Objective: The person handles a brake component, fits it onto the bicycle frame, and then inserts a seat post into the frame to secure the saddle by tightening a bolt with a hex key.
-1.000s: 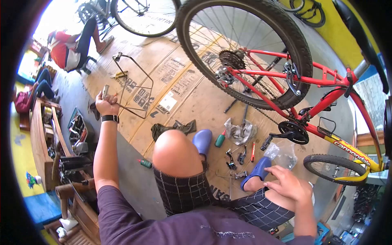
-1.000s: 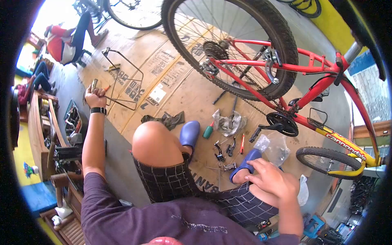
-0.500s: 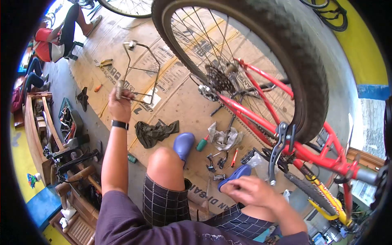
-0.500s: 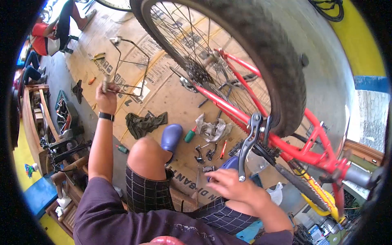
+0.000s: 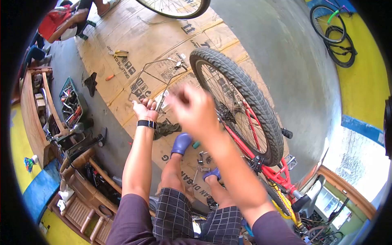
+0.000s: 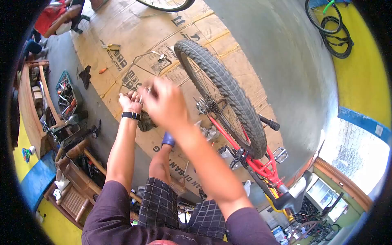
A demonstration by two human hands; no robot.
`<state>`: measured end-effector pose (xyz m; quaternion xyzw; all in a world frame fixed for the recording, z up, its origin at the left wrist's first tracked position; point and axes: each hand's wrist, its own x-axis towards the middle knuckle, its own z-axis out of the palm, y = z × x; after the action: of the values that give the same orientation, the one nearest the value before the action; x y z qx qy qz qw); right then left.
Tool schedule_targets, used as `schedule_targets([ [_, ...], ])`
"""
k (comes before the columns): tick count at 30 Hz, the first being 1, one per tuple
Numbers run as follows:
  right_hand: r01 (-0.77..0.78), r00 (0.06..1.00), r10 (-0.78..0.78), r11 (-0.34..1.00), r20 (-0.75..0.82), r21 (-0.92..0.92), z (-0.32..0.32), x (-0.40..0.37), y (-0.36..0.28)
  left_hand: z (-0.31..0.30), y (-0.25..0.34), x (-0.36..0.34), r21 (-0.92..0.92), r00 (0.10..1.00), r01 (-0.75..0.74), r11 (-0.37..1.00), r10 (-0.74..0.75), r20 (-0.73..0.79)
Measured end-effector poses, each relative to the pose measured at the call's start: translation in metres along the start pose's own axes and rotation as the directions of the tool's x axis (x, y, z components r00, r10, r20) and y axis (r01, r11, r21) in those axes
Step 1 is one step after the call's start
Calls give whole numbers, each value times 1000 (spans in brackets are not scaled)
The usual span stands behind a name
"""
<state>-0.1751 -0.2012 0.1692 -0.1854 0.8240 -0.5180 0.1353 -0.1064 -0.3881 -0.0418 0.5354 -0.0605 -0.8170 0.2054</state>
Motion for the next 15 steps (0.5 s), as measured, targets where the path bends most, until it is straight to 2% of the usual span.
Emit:
schedule_targets([
  [1,83,993,-94,985,-74,-148,8,39,13,20,6,-27,58,999,-32,998,34,-37],
  [2,78,985,-131,916,-109,-394,10,74,15,33,14,-53,100,999,-47,994,49,-18],
  [3,59,974,-179,786,-136,-615,12,105,18,42,21,-75,146,998,-60,987,60,5],
  [5,98,966,-240,683,-95,-724,22,156,34,53,28,-115,188,991,-113,976,99,86],
  [6,95,994,-32,726,104,-681,17,173,33,62,30,-134,198,983,-146,969,120,138],
  [7,71,938,166,766,304,-639,9,192,19,71,31,-150,206,971,-179,962,139,193],
  [8,29,806,337,799,487,-601,0,208,2,82,31,-162,200,960,-202,959,153,236],
  [9,-1,663,449,801,599,-599,-11,220,-15,93,31,-170,193,945,-228,954,169,279],
  [11,-241,764,398,906,508,-348,-20,238,7,110,27,-175,127,891,-252,959,179,417],
  [13,-265,817,338,939,467,-218,-52,243,-19,122,19,-171,68,815,-258,964,179,552],
  [14,-219,829,308,947,467,-236,-72,243,-39,125,14,-162,65,759,-221,973,130,638],
  [15,-222,840,298,951,454,-215,-86,244,-35,133,8,-152,87,739,-221,971,109,664],
])
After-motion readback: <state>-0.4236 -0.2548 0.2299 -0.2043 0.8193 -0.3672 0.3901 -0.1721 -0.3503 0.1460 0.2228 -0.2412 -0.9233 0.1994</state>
